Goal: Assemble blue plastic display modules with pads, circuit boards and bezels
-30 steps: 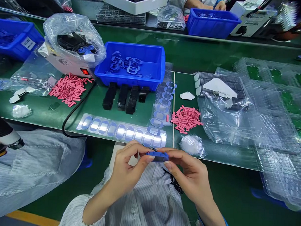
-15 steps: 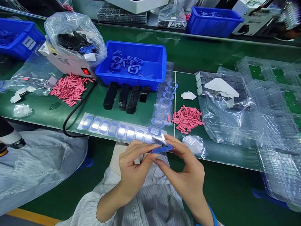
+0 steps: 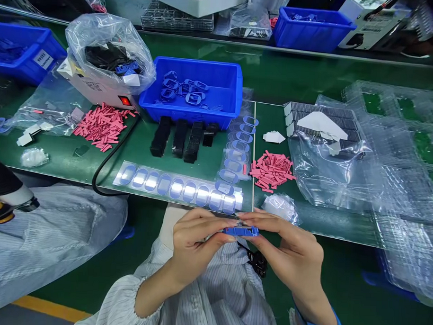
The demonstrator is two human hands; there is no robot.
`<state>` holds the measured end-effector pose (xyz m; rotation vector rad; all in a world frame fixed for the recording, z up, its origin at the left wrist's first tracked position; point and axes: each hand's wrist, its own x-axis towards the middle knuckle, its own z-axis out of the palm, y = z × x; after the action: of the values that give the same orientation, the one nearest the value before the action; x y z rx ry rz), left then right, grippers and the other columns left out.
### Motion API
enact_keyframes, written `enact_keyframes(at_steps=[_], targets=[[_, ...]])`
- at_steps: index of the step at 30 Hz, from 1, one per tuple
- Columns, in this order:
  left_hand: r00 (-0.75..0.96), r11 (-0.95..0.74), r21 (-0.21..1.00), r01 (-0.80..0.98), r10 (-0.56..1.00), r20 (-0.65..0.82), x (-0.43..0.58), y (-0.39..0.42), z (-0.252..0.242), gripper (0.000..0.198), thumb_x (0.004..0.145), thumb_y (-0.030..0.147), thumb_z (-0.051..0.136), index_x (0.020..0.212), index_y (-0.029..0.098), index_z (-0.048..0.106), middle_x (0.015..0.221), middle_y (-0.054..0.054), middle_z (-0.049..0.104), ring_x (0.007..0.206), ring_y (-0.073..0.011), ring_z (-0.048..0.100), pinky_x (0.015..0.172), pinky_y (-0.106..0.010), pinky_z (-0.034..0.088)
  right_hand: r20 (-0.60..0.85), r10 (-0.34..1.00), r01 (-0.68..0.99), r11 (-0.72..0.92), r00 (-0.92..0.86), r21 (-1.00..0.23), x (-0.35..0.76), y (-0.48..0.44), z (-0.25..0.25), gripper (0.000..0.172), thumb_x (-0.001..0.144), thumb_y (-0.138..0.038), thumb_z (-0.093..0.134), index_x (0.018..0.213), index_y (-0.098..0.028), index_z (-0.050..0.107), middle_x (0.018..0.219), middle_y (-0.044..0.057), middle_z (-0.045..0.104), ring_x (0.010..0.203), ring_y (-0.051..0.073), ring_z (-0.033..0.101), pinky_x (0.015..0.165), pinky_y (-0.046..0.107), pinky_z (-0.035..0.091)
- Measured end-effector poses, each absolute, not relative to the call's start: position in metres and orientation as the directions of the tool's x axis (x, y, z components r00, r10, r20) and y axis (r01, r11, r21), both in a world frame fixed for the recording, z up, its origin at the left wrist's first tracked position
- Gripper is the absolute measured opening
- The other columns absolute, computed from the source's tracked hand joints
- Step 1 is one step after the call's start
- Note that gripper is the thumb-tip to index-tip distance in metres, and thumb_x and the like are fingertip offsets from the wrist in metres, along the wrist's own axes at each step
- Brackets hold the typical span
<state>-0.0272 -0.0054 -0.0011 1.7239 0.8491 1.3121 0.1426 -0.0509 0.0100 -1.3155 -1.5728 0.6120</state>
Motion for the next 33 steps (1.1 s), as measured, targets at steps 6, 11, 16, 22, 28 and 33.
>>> enact_keyframes(at_steps=[6, 11, 16, 22, 28, 33], targets=[[0.356, -0.302, 0.953, -0.009, 0.890, 0.285, -0.030, -0.006, 0.000, 0.020, 0.077, 0.022, 0.070, 0.096, 0.025, 0.075, 0.090, -0.007, 0.078, 0.081, -0.0212, 0.073, 0.071, -0.033, 0.058, 0.377, 0.922, 0.545, 0.363, -0.092, -0.756, 0.162, -0.053, 0.005, 0.025, 0.081, -0.011, 0.063, 0.099, -0.026, 0.067, 0.097, 0.000, 0.074, 0.091, 0.021, 0.071, 0.093, 0.043, 0.053], [0.476, 0.105, 0.991, -0.084, 0.878, -0.053, -0.033, -0.004, 0.004, 0.016, 0.074, 0.019, 0.072, 0.088, 0.026, 0.076, 0.091, -0.007, 0.077, 0.085, -0.0251, 0.074, 0.072, -0.034, 0.061, 0.450, 0.889, 0.573, 0.416, -0.092, -0.706, 0.160, -0.057, 0.001, 0.039, 0.079, -0.007, 0.063, 0.111, -0.030, 0.064, 0.102, 0.001, 0.073, 0.091, 0.023, 0.070, 0.092, 0.048, 0.052], [0.354, -0.197, 0.980, 0.035, 0.919, 0.172, -0.033, -0.004, 0.007, 0.034, 0.066, 0.017, 0.079, 0.098, 0.026, 0.073, 0.093, -0.006, 0.078, 0.083, -0.0231, 0.074, 0.076, -0.033, 0.061, 0.136, 0.967, 0.216, 0.089, 0.215, -0.972, 0.142, -0.060, -0.001, 0.049, 0.066, -0.026, 0.081, 0.112, -0.028, 0.062, 0.082, 0.000, 0.076, 0.073, 0.019, 0.072, 0.068, 0.029, 0.060], [0.333, -0.550, 0.819, 0.166, 0.813, 0.478, -0.031, -0.007, 0.001, 0.063, 0.068, 0.015, 0.078, 0.126, 0.026, 0.056, 0.100, -0.007, 0.076, 0.087, -0.0217, 0.073, 0.077, -0.031, 0.060, -0.163, 0.953, -0.157, -0.126, 0.254, -0.980, 0.126, -0.057, -0.002, 0.020, 0.075, -0.030, 0.072, 0.092, -0.023, 0.066, 0.067, 0.000, 0.073, 0.056, 0.012, 0.067, 0.051, 0.018, 0.052], [0.335, -0.339, 0.923, 0.182, 0.904, 0.266, -0.032, -0.017, -0.011, 0.076, 0.069, 0.020, 0.078, 0.135, 0.034, 0.044, 0.112, -0.006, 0.072, 0.097, -0.0235, 0.070, 0.085, -0.032, 0.057, -0.234, 0.942, -0.183, -0.193, 0.241, -0.964, 0.125, -0.056, -0.010, 0.028, 0.075, -0.038, 0.070, 0.096, -0.020, 0.066, 0.064, 0.001, 0.069, 0.057, 0.014, 0.064, 0.053, 0.022, 0.051], [0.469, 0.270, 0.963, -0.026, 0.853, -0.227, -0.028, -0.018, -0.017, 0.063, 0.078, 0.041, 0.067, 0.135, 0.027, 0.047, 0.096, -0.008, 0.077, 0.087, -0.0232, 0.072, 0.079, -0.033, 0.056, -0.149, 0.953, -0.020, -0.150, 0.263, -0.989, 0.138, -0.053, 0.000, 0.023, 0.077, -0.035, 0.067, 0.096, -0.022, 0.071, 0.071, 0.002, 0.068, 0.062, 0.013, 0.062, 0.056, 0.022, 0.050]])
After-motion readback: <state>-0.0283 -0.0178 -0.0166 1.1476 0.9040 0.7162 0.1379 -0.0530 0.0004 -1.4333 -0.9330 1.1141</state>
